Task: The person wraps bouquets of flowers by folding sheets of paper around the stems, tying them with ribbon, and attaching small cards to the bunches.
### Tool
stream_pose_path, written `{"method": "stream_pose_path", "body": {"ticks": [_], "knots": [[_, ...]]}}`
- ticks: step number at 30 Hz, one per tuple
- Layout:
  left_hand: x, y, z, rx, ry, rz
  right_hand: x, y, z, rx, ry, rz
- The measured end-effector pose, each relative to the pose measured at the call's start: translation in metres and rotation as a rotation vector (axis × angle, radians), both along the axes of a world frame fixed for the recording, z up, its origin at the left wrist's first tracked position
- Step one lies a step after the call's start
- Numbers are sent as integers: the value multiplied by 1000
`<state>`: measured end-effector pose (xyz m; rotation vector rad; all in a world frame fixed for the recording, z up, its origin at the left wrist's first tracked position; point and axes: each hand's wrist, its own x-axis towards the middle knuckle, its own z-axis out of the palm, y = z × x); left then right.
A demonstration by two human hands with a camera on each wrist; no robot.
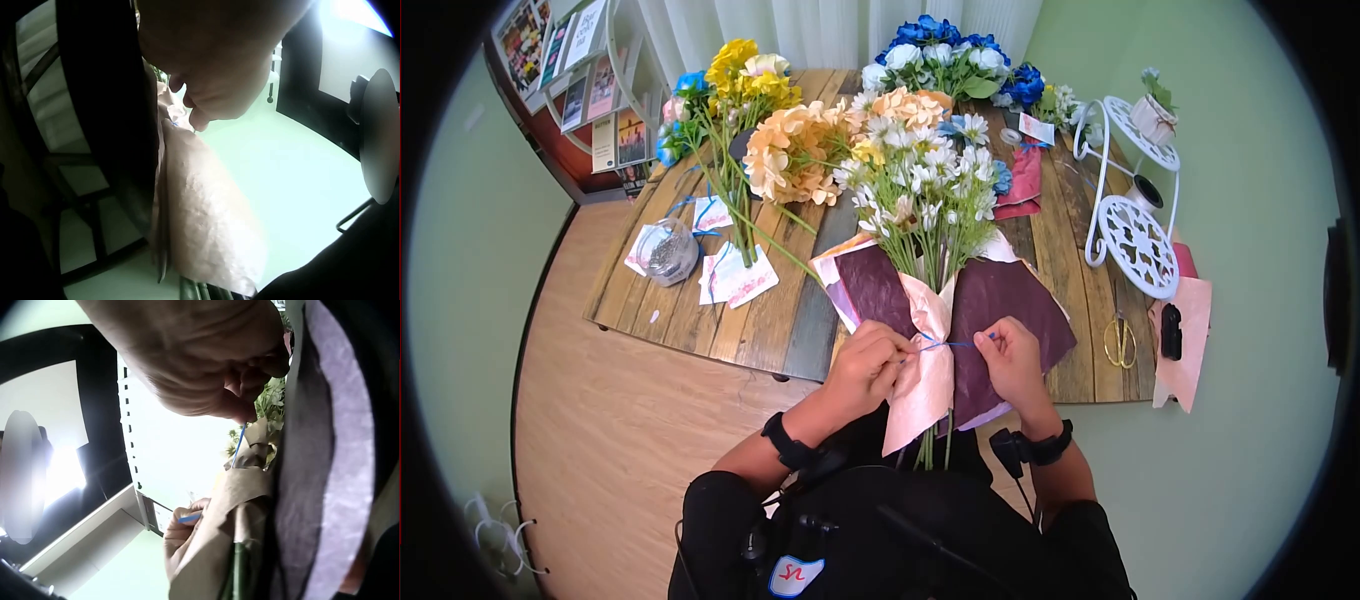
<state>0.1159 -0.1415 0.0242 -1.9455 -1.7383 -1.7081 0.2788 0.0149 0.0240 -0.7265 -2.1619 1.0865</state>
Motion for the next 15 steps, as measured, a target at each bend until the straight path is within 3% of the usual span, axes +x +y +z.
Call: {"method": "stream_pose_path", "body": {"ticks": [4,6,7,8,9,11,13,15], "knots": [[5,-5,2,-71,-136,5,-5,-2,9,97,-49,-16],[9,-1,3,-90,-209,-5,-4,8,5,-1,67,52],[12,3,2,-98,-445,-117,-5,7,10,1,67,55],[13,6,0,-105,-682,-231,-5,5,18,-390,203,166],[11,8,-1,-102,-683,-230,-6,3,23,-782,337,273],[8,11,-3,-209,-992,-440,-7,2,26,-875,360,359],[7,13,-5,-228,-984,-422,-7,3,25,-969,386,443],[7,13,-5,-249,-979,-400,-8,6,19,-844,282,440]]}}
